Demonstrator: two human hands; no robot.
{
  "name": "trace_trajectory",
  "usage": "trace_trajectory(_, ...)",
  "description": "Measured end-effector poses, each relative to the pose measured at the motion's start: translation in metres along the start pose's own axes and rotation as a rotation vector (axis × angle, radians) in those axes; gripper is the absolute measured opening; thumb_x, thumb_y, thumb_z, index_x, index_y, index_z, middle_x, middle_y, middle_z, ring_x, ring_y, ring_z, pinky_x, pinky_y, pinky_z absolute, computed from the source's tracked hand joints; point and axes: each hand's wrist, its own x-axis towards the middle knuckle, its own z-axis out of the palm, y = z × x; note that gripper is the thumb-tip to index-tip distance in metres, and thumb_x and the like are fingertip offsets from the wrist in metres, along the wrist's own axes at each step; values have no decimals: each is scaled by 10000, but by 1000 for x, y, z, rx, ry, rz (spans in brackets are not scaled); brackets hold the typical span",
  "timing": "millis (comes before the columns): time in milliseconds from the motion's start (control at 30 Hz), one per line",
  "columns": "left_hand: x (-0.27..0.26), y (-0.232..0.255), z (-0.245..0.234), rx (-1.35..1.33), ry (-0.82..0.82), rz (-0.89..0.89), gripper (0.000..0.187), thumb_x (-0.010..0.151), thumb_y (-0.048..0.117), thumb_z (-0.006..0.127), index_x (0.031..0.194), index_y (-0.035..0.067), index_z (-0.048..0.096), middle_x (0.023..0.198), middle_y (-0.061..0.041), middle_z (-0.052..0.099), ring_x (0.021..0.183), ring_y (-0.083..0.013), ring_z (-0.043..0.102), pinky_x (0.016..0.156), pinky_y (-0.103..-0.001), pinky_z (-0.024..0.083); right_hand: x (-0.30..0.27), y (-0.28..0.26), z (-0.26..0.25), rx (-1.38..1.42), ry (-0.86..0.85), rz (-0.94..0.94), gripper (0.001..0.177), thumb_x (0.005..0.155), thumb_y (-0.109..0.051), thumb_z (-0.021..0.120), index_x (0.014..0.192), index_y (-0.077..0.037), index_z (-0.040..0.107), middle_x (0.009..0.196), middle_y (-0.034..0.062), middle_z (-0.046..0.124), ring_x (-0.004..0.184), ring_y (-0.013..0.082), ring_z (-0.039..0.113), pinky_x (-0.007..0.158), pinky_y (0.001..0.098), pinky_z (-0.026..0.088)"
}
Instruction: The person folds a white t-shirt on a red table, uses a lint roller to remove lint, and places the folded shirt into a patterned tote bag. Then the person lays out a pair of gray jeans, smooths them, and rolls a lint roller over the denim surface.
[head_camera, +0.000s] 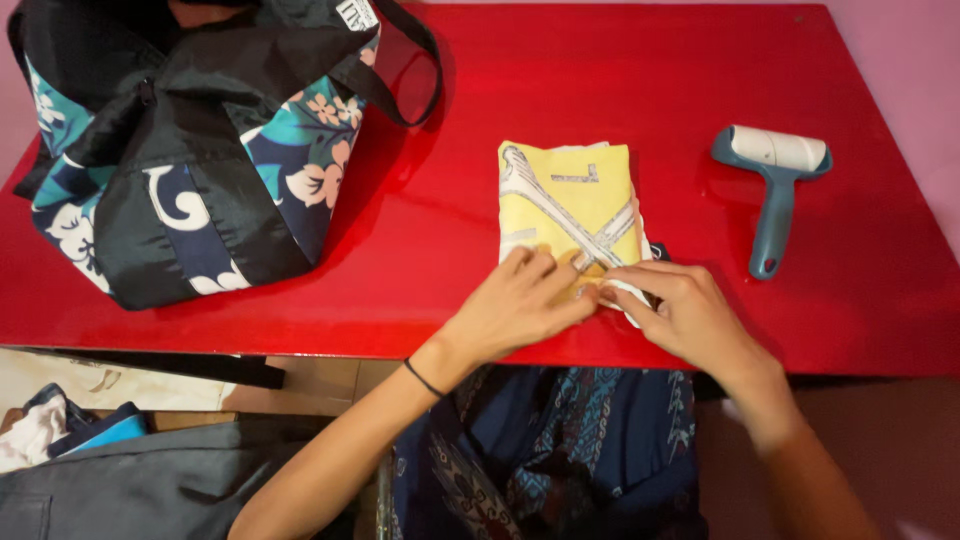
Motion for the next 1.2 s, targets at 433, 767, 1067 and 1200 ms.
trace_trajectory(433, 10, -44, 0, -894, -196, -416, 157, 955, 124, 699, 1066, 14, 705, 968, -168, 722, 918, -374, 700, 773, -420, 554, -1, -41, 17, -479, 116, -307, 405, 838, -233, 743, 1213, -89, 684, 1080, 105, 662, 1018, 280, 629, 888, 436, 478)
trace_trajectory(767, 25, -40, -8, -754, -230, -404, 272, 948, 221, 716, 1134, 34, 649, 1007, -151, 672, 890, -339, 688, 730, -413, 552, 21, 23, 22, -79, 30, -328, 349, 830, -136, 770, 1179, -118, 758, 1036, 66, 708, 907, 194, 699, 777, 326, 609)
trace_trajectory(1067, -6, -24, -13, -46, -121, 23, 177, 917, 170, 664, 1091, 135, 661, 1037, -24, 600, 1003, -208, 601, 885, -338, 521, 26, 29, 20, 176, -89, -18, 242, 937, -77, 665, 1156, -51, 766, 1049, 52, 738, 952, 200, 713, 828, 323, 567)
trace_trajectory(1200, -10, -31, -6, -432, -43, -193, 149, 975, 175, 697, 1082, 72, 693, 1046, -62, 641, 1032, -240, 624, 897, -362, 523, 27, 14, 22, -81, 59, -140, 204, 905, -111, 718, 1101, -86, 769, 1083, 47, 707, 986, 213, 660, 896, 362, 504)
